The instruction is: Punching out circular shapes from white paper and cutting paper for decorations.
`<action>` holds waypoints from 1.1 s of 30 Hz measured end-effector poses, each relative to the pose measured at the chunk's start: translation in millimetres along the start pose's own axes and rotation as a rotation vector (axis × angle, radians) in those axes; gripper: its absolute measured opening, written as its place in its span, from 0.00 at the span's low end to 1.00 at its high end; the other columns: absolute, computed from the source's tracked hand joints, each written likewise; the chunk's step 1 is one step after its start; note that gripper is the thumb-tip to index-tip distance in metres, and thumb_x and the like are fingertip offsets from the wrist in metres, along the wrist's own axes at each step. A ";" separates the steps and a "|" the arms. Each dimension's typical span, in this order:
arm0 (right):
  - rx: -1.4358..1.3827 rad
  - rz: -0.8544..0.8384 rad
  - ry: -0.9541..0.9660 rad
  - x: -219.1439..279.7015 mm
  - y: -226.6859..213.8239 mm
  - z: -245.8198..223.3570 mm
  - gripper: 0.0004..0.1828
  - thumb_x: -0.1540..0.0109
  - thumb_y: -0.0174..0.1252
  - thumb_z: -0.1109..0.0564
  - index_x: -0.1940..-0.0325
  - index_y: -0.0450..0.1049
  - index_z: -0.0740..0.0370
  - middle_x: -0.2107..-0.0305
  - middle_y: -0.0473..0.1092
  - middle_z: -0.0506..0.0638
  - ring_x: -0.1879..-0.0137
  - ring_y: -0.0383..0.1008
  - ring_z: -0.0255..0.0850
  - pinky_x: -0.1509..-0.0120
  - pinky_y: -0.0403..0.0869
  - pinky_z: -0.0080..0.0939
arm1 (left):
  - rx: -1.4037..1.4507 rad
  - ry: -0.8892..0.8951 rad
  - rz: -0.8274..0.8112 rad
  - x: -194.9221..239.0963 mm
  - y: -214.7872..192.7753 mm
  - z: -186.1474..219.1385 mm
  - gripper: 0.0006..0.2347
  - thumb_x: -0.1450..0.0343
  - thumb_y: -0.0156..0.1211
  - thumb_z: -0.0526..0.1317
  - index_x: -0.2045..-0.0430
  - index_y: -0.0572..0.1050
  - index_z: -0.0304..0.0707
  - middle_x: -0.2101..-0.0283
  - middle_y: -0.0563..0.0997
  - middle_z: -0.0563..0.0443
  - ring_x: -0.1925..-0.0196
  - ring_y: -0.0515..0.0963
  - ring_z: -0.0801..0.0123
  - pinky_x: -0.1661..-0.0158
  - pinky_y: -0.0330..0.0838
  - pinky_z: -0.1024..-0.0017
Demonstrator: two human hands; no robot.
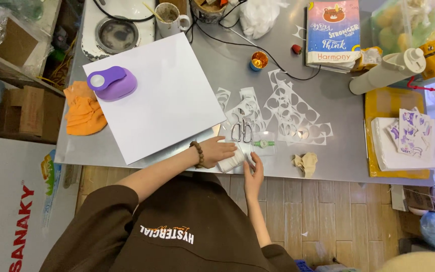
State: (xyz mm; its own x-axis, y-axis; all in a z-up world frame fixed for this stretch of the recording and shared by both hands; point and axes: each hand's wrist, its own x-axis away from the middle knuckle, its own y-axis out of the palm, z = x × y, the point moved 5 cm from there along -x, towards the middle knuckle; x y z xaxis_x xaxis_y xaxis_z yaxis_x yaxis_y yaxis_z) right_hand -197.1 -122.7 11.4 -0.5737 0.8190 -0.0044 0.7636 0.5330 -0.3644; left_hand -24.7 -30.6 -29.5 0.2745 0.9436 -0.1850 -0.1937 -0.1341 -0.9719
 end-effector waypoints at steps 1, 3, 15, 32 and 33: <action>0.001 -0.003 -0.004 -3.1 2.6 -2.6 0.23 0.34 0.61 0.58 0.34 0.71 0.61 0.39 0.66 0.60 0.33 0.67 0.55 0.34 0.71 0.55 | -0.002 -0.003 0.003 -0.9 12.2 0.8 0.32 0.47 0.65 0.38 0.43 0.70 0.40 0.36 0.73 0.46 0.30 0.67 0.62 0.33 0.54 0.48; 0.066 -0.041 -0.101 -8.7 8.2 -11.8 0.25 0.35 0.62 0.59 0.33 0.69 0.60 0.39 0.65 0.61 0.32 0.65 0.58 0.34 0.71 0.56 | -0.198 0.002 0.221 -3.6 26.5 4.2 0.28 0.49 0.68 0.36 0.52 0.76 0.39 0.45 0.80 0.45 0.39 0.76 0.61 0.34 0.54 0.40; 0.516 -0.148 0.029 -22.6 7.5 34.1 0.15 0.32 0.56 0.43 0.50 0.81 0.51 0.57 0.72 0.47 0.54 0.78 0.47 0.51 0.78 0.48 | -0.217 -0.132 0.524 -7.2 -28.0 31.4 0.14 0.31 0.58 0.34 0.51 0.76 0.32 0.47 0.80 0.37 0.38 0.75 0.52 0.32 0.58 0.42; -0.030 0.639 0.284 -65.6 -214.0 115.5 0.10 0.31 0.56 0.61 0.60 0.77 0.74 0.74 0.74 0.68 0.69 0.79 0.54 0.64 0.81 0.51 | 1.190 -1.005 0.056 36.5 88.9 -69.7 0.42 0.32 0.66 0.59 0.27 0.53 0.38 0.27 0.58 0.35 0.25 0.56 0.51 0.28 0.51 0.54; -0.007 0.715 0.300 -76.8 -234.8 136.1 0.09 0.33 0.56 0.62 0.63 0.77 0.71 0.74 0.74 0.67 0.69 0.79 0.53 0.65 0.81 0.50 | 1.165 -0.914 0.188 19.3 96.7 -79.2 0.42 0.33 0.69 0.56 0.27 0.54 0.39 0.27 0.56 0.34 0.24 0.53 0.49 0.28 0.48 0.52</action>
State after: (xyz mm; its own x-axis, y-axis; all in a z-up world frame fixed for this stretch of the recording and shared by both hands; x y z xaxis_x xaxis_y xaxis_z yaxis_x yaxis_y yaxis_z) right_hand -372.6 -339.6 -29.4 0.1633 0.9864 0.0161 0.9205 -0.1465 -0.3623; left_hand 36.5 -49.3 -138.6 -0.4237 0.8580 0.2904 -0.9034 -0.3771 -0.2040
